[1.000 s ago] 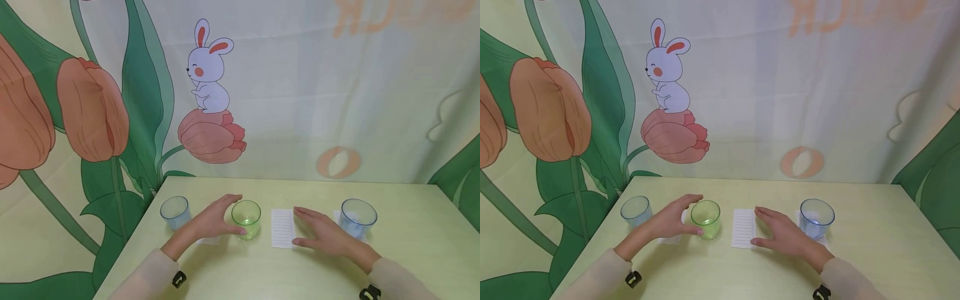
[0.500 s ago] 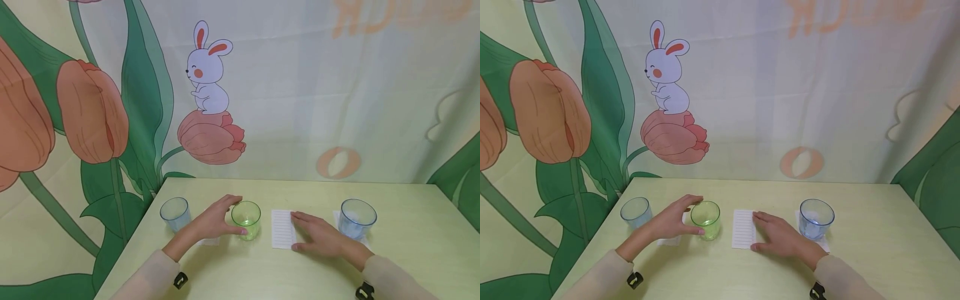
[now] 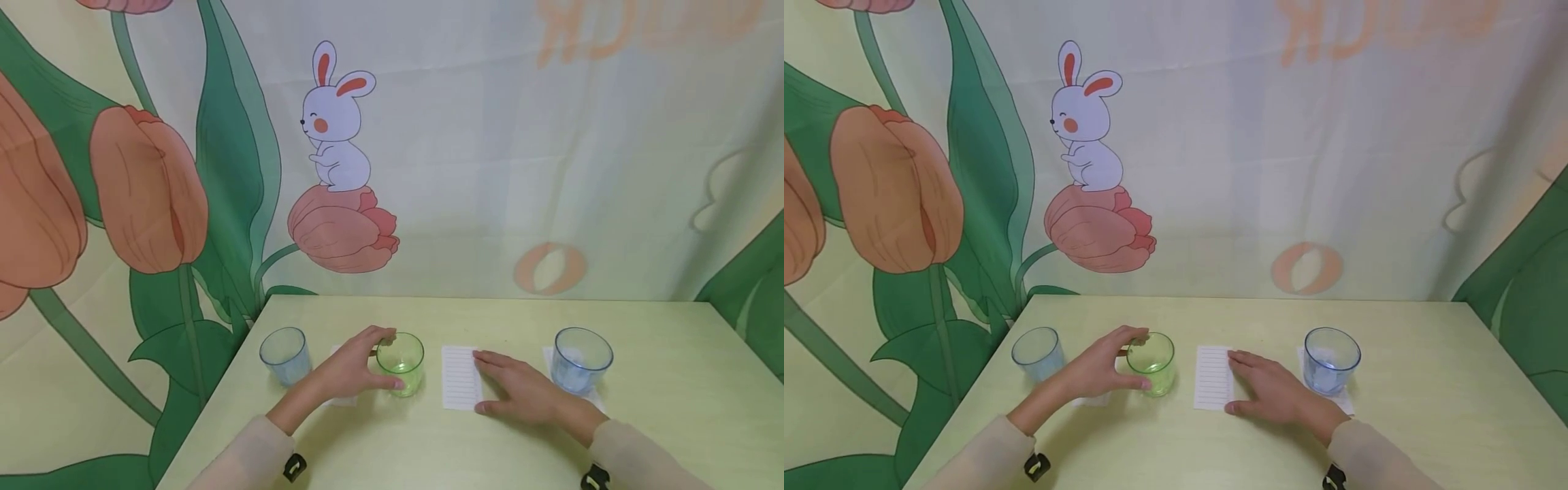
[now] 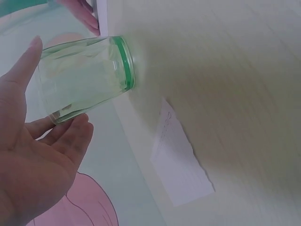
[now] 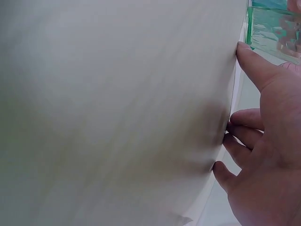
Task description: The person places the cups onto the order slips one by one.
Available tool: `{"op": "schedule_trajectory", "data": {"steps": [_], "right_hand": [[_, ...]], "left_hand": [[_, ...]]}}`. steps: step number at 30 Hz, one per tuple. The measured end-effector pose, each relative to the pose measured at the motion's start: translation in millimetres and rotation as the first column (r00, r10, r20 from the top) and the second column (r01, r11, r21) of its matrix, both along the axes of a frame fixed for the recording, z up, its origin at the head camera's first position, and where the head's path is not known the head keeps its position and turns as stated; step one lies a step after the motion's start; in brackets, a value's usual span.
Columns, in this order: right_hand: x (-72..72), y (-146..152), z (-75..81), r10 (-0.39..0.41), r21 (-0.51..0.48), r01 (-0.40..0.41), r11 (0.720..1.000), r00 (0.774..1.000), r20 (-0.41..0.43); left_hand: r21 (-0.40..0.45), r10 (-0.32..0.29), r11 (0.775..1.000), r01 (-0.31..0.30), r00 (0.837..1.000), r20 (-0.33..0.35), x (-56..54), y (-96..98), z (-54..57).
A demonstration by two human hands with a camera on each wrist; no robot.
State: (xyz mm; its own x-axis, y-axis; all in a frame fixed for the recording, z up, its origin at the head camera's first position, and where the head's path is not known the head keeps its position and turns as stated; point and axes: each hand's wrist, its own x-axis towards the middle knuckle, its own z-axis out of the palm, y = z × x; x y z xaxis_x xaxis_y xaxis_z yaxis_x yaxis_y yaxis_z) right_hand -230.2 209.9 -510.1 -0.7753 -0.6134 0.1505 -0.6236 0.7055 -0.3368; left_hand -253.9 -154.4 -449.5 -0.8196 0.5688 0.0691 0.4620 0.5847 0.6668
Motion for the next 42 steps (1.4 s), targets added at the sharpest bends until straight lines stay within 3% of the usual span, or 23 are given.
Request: {"op": "schedule_trajectory", "data": {"steps": [17, 23, 33, 42], "right_hand": [[-2.7, 0, 0.6, -0.003, 0.013, 0.002, 1.000, 1.000, 0.027], [-3.1, 0, 0.3, -0.005, 0.008, 0.004, 1.000, 0.999, 0.036], [-3.7, 1, -0.1, -0.009, -0.006, 0.009, 1.000, 0.999, 0.052], [-2.5, 2, 2.3, -0.011, -0.013, 0.012, 1.000, 0.998, 0.066]], "left_hand": [[0.111, 0.052, 0.992, -0.056, 0.998, 0.046, -6.8, -0.6, -13.0], [0.123, 0.043, 0.991, -0.047, 0.999, 0.033, -5.5, 5.1, -10.9], [0.166, -0.013, 0.986, 0.014, 1.000, -0.007, -8.6, 44.2, -0.8], [0.181, -0.038, 0.983, 0.036, 0.999, 0.005, -12.9, 80.6, -0.8]]}}
